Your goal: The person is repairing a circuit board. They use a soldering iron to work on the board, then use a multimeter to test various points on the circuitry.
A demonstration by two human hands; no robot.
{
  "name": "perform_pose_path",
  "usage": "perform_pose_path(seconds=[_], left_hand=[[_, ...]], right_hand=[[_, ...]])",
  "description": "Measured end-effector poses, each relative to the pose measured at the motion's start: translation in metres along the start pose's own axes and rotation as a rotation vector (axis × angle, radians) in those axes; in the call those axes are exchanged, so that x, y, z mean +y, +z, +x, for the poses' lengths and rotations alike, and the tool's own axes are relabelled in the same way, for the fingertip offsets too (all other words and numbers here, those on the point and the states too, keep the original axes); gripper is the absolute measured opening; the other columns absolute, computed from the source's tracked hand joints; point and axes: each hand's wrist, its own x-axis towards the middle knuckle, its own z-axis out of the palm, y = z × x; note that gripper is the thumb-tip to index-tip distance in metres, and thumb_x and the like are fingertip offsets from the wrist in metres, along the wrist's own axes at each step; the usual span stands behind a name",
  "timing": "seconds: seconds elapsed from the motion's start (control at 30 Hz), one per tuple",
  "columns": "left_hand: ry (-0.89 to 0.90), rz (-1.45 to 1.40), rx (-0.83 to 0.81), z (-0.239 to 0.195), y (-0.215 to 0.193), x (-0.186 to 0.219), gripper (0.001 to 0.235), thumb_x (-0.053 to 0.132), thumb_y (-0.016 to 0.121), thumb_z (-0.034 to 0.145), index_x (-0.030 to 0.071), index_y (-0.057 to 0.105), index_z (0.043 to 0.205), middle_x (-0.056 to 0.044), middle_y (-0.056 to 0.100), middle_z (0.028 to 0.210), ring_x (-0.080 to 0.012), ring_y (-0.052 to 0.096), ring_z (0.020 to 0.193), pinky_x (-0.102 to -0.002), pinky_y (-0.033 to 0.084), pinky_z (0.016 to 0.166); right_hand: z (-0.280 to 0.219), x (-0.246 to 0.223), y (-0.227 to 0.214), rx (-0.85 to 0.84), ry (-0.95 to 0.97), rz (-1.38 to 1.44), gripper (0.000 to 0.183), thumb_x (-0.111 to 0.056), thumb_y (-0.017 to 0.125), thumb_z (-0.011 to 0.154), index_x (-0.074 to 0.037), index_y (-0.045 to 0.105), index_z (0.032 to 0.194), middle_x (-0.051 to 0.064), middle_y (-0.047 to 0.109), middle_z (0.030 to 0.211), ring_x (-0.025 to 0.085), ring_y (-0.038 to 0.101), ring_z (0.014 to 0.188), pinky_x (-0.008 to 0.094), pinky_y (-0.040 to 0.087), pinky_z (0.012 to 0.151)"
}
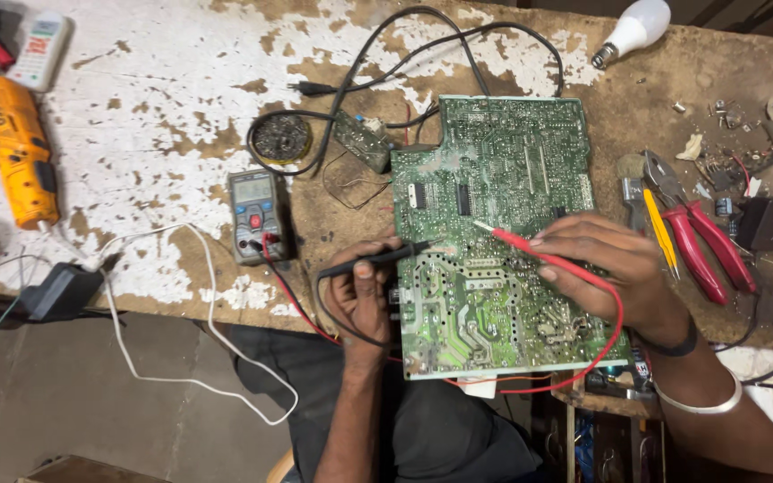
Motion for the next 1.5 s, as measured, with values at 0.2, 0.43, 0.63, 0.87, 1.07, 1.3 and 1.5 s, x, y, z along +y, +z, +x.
perform_pose_path(seconds=[0.2, 0.43, 0.63, 0.87, 1.07, 1.3, 1.5], left_hand=[[-0.011, 0.176, -0.035, 0.002, 0.003, 0.019, 0.039, 0.036, 0.057, 0.109, 0.000, 0.063, 0.123, -0.015, 0.070, 0.127, -0.0228, 0.065, 0.119, -0.036, 0.052, 0.104], [-0.026, 0.308, -0.011, 0.001, -0.035, 0.073, 0.033, 0.031, 0.060, 0.107, 0.001, 0.067, 0.120, -0.008, 0.067, 0.119, -0.0190, 0.067, 0.104, -0.032, 0.057, 0.089], [0.015, 0.670, 0.003, -0.056, -0.068, 0.132, 0.025, 0.016, 0.063, 0.106, 0.000, 0.073, 0.121, -0.010, 0.068, 0.097, -0.0197, 0.064, 0.084, -0.033, 0.052, 0.077], [0.306, 0.735, -0.017, -0.100, -0.045, 0.112, 0.032, 0.003, 0.066, 0.098, 0.000, 0.066, 0.130, -0.019, 0.070, 0.114, -0.0282, 0.070, 0.093, -0.035, 0.058, 0.083], [0.512, 0.822, -0.043, -0.094, -0.044, 0.088, 0.037, 0.011, 0.083, 0.091, 0.006, 0.066, 0.123, -0.014, 0.070, 0.107, -0.0302, 0.071, 0.095, -0.038, 0.059, 0.082], [0.323, 0.629, 0.260, -0.076, -0.049, 0.050, 0.032, 0.028, 0.054, 0.116, 0.002, 0.048, 0.134, -0.017, 0.066, 0.108, -0.0240, 0.067, 0.089, -0.034, 0.058, 0.085], [0.205, 0.559, 0.244, -0.039, -0.028, 0.041, 0.026, 0.027, 0.052, 0.117, 0.004, 0.048, 0.130, -0.019, 0.065, 0.115, -0.0254, 0.072, 0.095, -0.032, 0.063, 0.079]], right_hand=[[-0.034, -0.039, 0.015, 0.184, 0.042, 0.103, 0.020, -0.006, 0.079, 0.081, -0.007, 0.062, 0.092, 0.016, 0.072, 0.096, 0.021, 0.075, 0.093, 0.032, 0.064, 0.071], [-0.073, -0.129, 0.092, 0.309, 0.134, 0.626, 0.026, -0.004, 0.081, 0.082, -0.008, 0.057, 0.090, 0.005, 0.066, 0.077, 0.025, 0.072, 0.089, 0.041, 0.058, 0.081], [-0.052, -0.144, 0.137, 0.188, -0.028, 0.485, 0.023, -0.001, 0.080, 0.082, -0.005, 0.061, 0.094, 0.010, 0.068, 0.085, 0.025, 0.073, 0.087, 0.039, 0.060, 0.079], [-0.008, -0.156, 0.150, 0.010, -0.203, 0.309, 0.030, -0.001, 0.081, 0.077, -0.003, 0.071, 0.106, 0.011, 0.072, 0.099, 0.029, 0.070, 0.092, 0.039, 0.056, 0.082], [-0.004, -0.151, 0.126, -0.165, -0.279, 0.303, 0.033, -0.002, 0.078, 0.081, 0.000, 0.074, 0.113, 0.013, 0.074, 0.107, 0.032, 0.069, 0.099, 0.040, 0.057, 0.086], [-0.049, -0.088, -0.012, 0.056, 0.285, 0.030, 0.003, -0.008, 0.070, 0.089, -0.008, 0.067, 0.089, 0.003, 0.073, 0.093, 0.019, 0.075, 0.086, 0.030, 0.059, 0.075], [-0.068, -0.010, -0.055, 0.220, 0.601, -0.624, 0.017, -0.006, 0.078, 0.100, -0.002, 0.077, 0.117, 0.016, 0.073, 0.093, 0.023, 0.070, 0.077, 0.035, 0.056, 0.067]])
